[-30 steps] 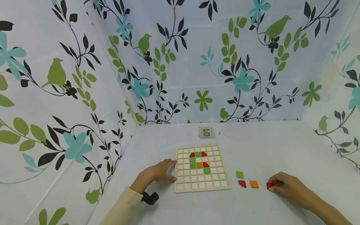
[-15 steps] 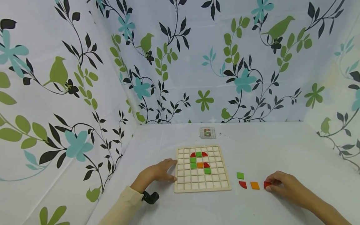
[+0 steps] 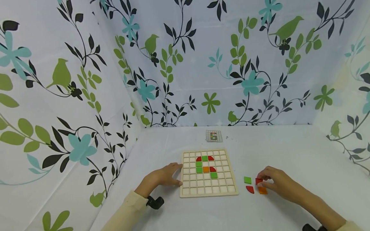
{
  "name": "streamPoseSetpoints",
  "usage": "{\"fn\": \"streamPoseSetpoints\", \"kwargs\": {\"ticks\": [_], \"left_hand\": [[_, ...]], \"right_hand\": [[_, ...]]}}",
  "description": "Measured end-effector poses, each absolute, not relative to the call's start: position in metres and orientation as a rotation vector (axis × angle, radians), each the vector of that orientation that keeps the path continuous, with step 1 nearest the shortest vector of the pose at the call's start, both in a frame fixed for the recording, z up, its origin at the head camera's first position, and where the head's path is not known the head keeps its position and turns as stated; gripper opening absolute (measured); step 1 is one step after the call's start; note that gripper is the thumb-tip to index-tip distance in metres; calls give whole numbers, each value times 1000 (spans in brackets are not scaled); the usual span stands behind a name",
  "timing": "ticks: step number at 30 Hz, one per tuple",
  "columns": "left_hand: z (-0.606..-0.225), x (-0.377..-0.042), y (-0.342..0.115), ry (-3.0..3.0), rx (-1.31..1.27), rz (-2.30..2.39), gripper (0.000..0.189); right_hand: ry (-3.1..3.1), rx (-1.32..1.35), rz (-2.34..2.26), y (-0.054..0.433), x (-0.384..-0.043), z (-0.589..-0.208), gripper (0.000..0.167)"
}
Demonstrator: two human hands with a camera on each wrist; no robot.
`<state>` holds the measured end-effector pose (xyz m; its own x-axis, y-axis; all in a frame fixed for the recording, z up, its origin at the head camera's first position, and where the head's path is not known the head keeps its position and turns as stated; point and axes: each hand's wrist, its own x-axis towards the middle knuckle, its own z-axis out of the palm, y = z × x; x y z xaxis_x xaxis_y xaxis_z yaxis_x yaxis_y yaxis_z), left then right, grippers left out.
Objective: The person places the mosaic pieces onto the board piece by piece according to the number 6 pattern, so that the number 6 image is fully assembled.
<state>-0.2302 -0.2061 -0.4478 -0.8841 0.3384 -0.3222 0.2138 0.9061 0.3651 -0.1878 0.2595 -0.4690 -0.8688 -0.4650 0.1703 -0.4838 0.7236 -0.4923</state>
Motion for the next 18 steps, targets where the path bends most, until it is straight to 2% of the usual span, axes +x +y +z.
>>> {"fn": "streamPoseSetpoints", "kwargs": {"ticks": [7, 18], "left_hand": [[-449, -229, -205, 2701, 392, 436, 84], [-446, -227, -204, 2696, 401, 446, 83]], "right_hand": [[-2915, 780, 887, 230, -194, -463, 19], [-2919, 907, 807, 186, -206, -464, 19]]}}
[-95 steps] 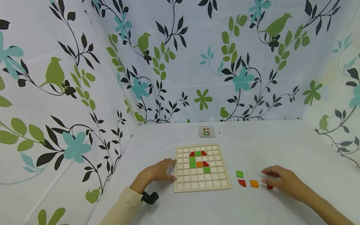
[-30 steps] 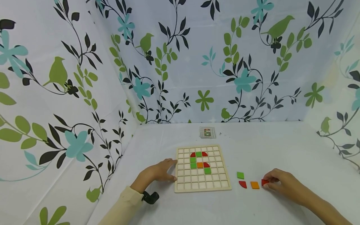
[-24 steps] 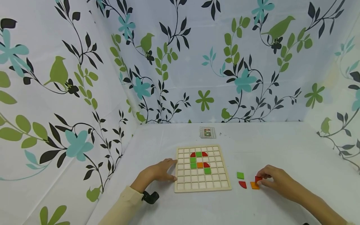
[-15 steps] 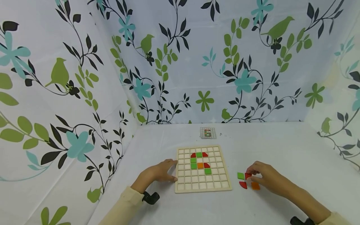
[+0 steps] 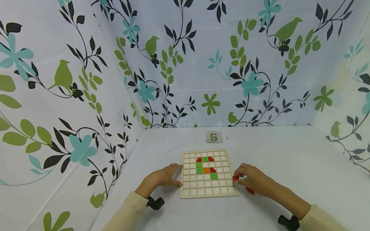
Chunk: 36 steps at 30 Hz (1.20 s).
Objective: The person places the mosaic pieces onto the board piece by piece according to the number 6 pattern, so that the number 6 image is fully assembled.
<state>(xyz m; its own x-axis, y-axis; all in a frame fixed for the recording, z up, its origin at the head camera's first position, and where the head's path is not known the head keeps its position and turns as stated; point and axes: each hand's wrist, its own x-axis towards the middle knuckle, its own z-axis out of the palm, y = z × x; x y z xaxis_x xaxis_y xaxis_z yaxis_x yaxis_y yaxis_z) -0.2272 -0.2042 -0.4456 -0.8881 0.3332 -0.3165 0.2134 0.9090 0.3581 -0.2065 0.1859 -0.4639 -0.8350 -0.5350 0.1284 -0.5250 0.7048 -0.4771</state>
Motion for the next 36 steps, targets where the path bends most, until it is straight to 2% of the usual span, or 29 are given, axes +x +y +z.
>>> {"fn": "streamPoseSetpoints", "kwargs": {"ticks": [14, 36], "left_hand": [[-445, -229, -205, 2680, 392, 461, 84], [-447, -228, -206, 2687, 370, 454, 84]], "right_hand": [[2829, -900, -695, 128, -217, -467, 18], [2821, -993, -537, 109, -217, -464, 11]]}}
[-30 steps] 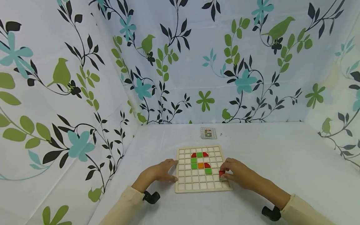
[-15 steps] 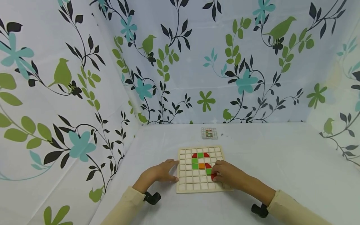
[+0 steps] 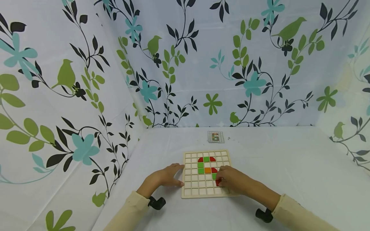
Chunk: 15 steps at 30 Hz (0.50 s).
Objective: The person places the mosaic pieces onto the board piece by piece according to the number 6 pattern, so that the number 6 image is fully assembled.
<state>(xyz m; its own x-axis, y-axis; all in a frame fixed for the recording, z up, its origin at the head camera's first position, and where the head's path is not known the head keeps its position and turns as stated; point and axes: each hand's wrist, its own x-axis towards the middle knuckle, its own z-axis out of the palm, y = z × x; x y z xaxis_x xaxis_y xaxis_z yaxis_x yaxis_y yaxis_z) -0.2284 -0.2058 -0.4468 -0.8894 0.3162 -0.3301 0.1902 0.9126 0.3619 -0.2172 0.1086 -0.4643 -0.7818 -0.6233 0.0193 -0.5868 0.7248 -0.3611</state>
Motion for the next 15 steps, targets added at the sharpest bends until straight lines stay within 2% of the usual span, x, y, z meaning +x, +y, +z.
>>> {"fn": "streamPoseSetpoints", "kwargs": {"ticks": [15], "left_hand": [[-448, -229, -205, 2690, 369, 448, 84]], "right_hand": [[2876, -1158, -459, 102, -212, -467, 14]]}}
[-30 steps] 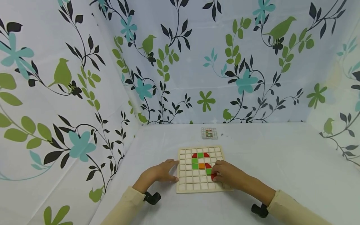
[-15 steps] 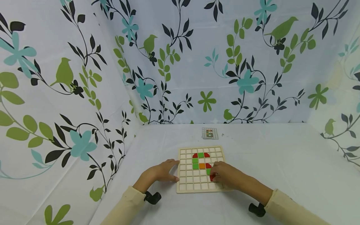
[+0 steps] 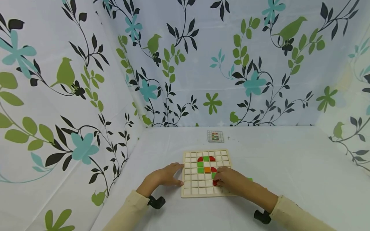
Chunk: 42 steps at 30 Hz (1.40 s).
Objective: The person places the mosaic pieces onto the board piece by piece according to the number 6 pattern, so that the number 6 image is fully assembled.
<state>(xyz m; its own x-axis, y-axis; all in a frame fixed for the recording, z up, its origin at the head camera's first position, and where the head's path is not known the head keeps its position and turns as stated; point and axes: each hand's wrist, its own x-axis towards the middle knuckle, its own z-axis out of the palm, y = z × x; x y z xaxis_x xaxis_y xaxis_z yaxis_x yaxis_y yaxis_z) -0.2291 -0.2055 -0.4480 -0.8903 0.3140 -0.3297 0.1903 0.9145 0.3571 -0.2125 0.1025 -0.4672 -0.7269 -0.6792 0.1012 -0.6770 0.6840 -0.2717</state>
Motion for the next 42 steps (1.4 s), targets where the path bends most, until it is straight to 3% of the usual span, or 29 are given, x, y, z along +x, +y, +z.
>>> {"fn": "streamPoseSetpoints", "kwargs": {"ticks": [21, 28, 42], "left_hand": [[-444, -229, -205, 2691, 387, 439, 84], [-443, -229, -205, 2689, 381, 432, 85], [-448, -230, -205, 2688, 378, 431, 85]], "right_hand": [[2883, -1293, -520, 106, -212, -471, 21], [2847, -1090, -654, 121, -215, -463, 22], [2965, -879, -934, 199, -218, -445, 20]]}}
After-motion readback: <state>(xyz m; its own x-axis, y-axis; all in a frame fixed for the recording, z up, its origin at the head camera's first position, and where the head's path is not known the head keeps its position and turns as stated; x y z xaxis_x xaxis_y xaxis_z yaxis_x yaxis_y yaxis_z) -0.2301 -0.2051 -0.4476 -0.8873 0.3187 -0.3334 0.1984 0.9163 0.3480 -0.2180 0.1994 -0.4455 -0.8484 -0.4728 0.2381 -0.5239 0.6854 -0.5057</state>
